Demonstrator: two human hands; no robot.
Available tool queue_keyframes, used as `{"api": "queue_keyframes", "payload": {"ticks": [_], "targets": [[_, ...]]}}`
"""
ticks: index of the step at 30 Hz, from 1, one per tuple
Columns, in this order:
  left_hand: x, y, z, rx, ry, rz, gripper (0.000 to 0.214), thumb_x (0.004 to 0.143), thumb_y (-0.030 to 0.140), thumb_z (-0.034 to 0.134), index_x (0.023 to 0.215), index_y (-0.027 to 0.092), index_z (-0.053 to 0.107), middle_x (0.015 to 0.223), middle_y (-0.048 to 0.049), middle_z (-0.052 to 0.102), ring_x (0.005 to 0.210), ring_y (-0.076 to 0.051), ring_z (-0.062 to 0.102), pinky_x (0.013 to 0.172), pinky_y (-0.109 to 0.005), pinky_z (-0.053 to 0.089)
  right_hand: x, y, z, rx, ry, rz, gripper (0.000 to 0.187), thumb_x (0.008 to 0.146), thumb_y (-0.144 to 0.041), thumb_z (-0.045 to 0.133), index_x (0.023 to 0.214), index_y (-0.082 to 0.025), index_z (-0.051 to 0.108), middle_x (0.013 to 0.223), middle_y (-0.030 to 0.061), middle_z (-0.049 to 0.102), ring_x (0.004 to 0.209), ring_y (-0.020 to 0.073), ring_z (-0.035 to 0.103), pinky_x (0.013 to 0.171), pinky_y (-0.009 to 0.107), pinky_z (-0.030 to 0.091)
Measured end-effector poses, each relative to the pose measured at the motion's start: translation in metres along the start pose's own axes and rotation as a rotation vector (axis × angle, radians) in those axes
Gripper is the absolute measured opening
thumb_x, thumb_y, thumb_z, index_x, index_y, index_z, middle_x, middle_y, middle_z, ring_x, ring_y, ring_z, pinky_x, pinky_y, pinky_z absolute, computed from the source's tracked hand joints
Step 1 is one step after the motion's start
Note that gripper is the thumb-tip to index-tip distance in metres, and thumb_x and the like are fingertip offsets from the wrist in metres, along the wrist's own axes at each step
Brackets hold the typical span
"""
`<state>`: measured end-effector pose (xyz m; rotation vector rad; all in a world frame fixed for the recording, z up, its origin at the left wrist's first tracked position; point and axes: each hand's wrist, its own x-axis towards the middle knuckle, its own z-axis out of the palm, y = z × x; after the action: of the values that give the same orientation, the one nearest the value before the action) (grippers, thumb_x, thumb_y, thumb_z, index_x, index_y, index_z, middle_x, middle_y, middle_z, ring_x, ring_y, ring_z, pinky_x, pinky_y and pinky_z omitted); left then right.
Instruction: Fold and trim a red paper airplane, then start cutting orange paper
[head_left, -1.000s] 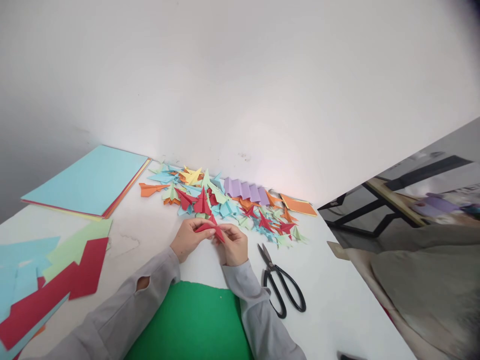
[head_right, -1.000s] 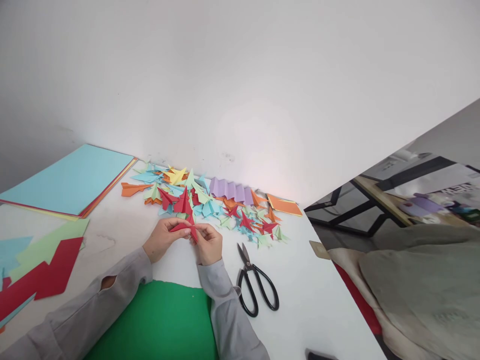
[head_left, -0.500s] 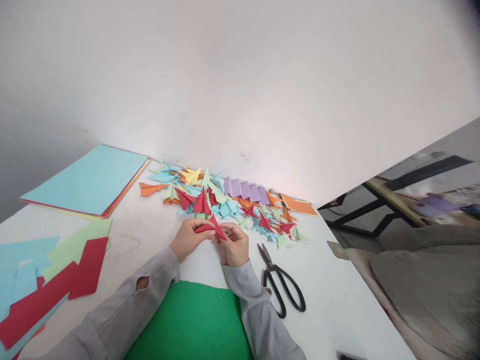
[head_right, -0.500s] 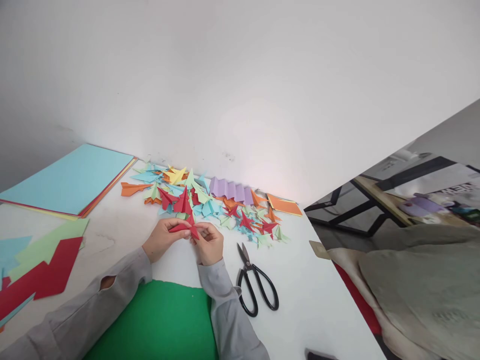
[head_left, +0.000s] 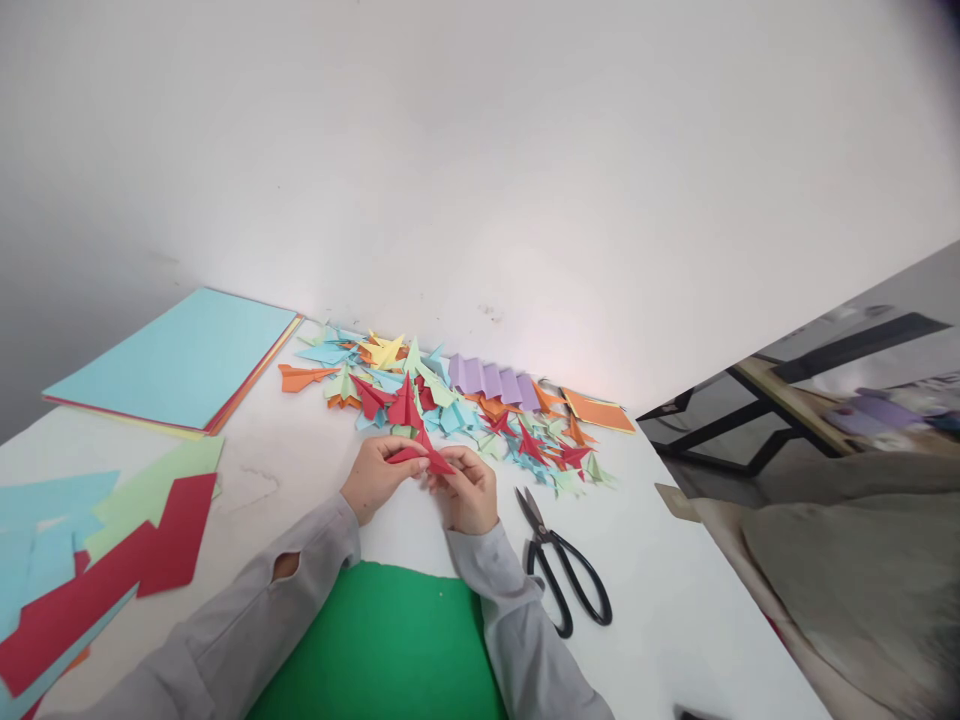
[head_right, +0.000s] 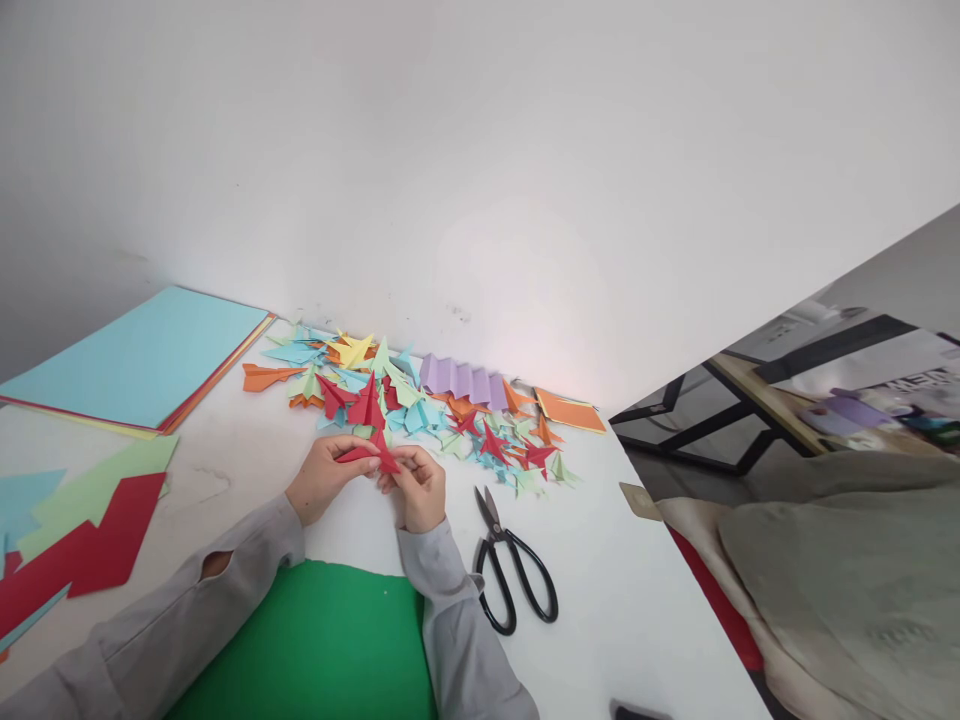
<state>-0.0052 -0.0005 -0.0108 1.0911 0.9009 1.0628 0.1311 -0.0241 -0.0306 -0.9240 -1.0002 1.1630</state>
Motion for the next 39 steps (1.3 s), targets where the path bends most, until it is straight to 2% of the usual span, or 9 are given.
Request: {"api": "queue_keyframes", "payload": {"ticks": [2,4,10,16,21,26,32,39], "targets": [[0.000,0.001,0.000,-0.023,0.030,-0.001,0.019,0.057,0.026,0.074,0.071,0.015,0.068,0.054,0.0007,0.060,0.053,-0.011,0.054,0.055,-0.024,0.044,-0.001,-0.003,0.002,0.048,-0.064,0.009,0.026,0.067,-0.037,0.067,0.084,-0.018,0.063,0.061,0.0024,0.066,0.051,0.0155,0.060,0.043,0.026,0.045],[0.001,0.001,0.001,-0.039,0.042,-0.004,0.018,0.057,0.026,0.074,0.070,0.015,0.068,0.053,0.0012,0.060,0.053,-0.011,0.053,0.055,-0.024,0.043,-0.002,-0.005,0.004,0.043,-0.070,0.006,0.029,0.066,-0.037,0.069,0.086,-0.018,0.062,0.063,0.0021,0.066,0.052,0.0153,0.060,0.044,0.026,0.046],[-0.001,0.002,0.002,0.018,0.027,-0.001,0.016,0.058,0.024,0.074,0.071,0.015,0.070,0.055,-0.0001,0.062,0.054,-0.012,0.055,0.056,-0.025,0.044,-0.001,-0.001,0.008,-0.085,0.118,-0.018,0.022,0.068,-0.037,0.070,0.073,-0.016,0.062,0.052,-0.0008,0.064,0.042,0.0110,0.055,0.042,0.024,0.044],[-0.001,0.000,0.000,0.039,0.002,0.000,0.021,0.055,0.023,0.075,0.074,0.015,0.070,0.065,-0.0024,0.066,0.060,-0.014,0.057,0.060,-0.026,0.045,-0.001,-0.001,0.009,-0.112,0.161,-0.022,0.025,0.067,-0.039,0.071,0.071,-0.016,0.061,0.045,-0.0021,0.061,0.038,0.0103,0.052,0.040,0.024,0.043],[0.000,0.001,0.001,0.032,-0.004,0.016,0.017,0.058,0.024,0.074,0.072,0.015,0.069,0.065,-0.0025,0.066,0.061,-0.014,0.058,0.060,-0.026,0.045,0.000,-0.003,0.013,-0.098,0.189,-0.012,0.027,0.064,-0.038,0.073,0.070,-0.017,0.058,0.043,-0.0033,0.060,0.036,0.0100,0.052,0.039,0.022,0.043],[0.000,-0.001,0.001,0.043,0.021,0.008,0.013,0.060,0.023,0.071,0.072,0.015,0.069,0.063,-0.0019,0.065,0.059,-0.013,0.057,0.059,-0.025,0.045,-0.001,-0.003,0.013,-0.096,0.165,-0.007,0.026,0.064,-0.037,0.073,0.074,-0.016,0.060,0.044,-0.0034,0.060,0.037,0.0101,0.053,0.039,0.022,0.043],[0.000,0.001,0.001,0.054,0.043,-0.010,0.010,0.060,0.019,0.069,0.069,0.015,0.069,0.057,-0.0006,0.063,0.054,-0.012,0.055,0.056,-0.024,0.045,-0.002,-0.004,0.013,-0.107,0.122,0.009,0.026,0.063,-0.037,0.074,0.071,-0.017,0.059,0.046,-0.0028,0.061,0.039,0.0105,0.054,0.040,0.022,0.044],[0.000,0.001,0.004,0.116,0.053,0.003,0.013,0.057,0.018,0.070,0.069,0.014,0.069,0.064,-0.0020,0.066,0.059,-0.013,0.058,0.058,-0.024,0.046,-0.002,-0.005,0.012,-0.163,0.104,0.010,0.030,0.068,-0.044,0.069,0.066,-0.016,0.058,0.045,-0.0026,0.060,0.038,0.0097,0.052,0.041,0.022,0.042]]}}
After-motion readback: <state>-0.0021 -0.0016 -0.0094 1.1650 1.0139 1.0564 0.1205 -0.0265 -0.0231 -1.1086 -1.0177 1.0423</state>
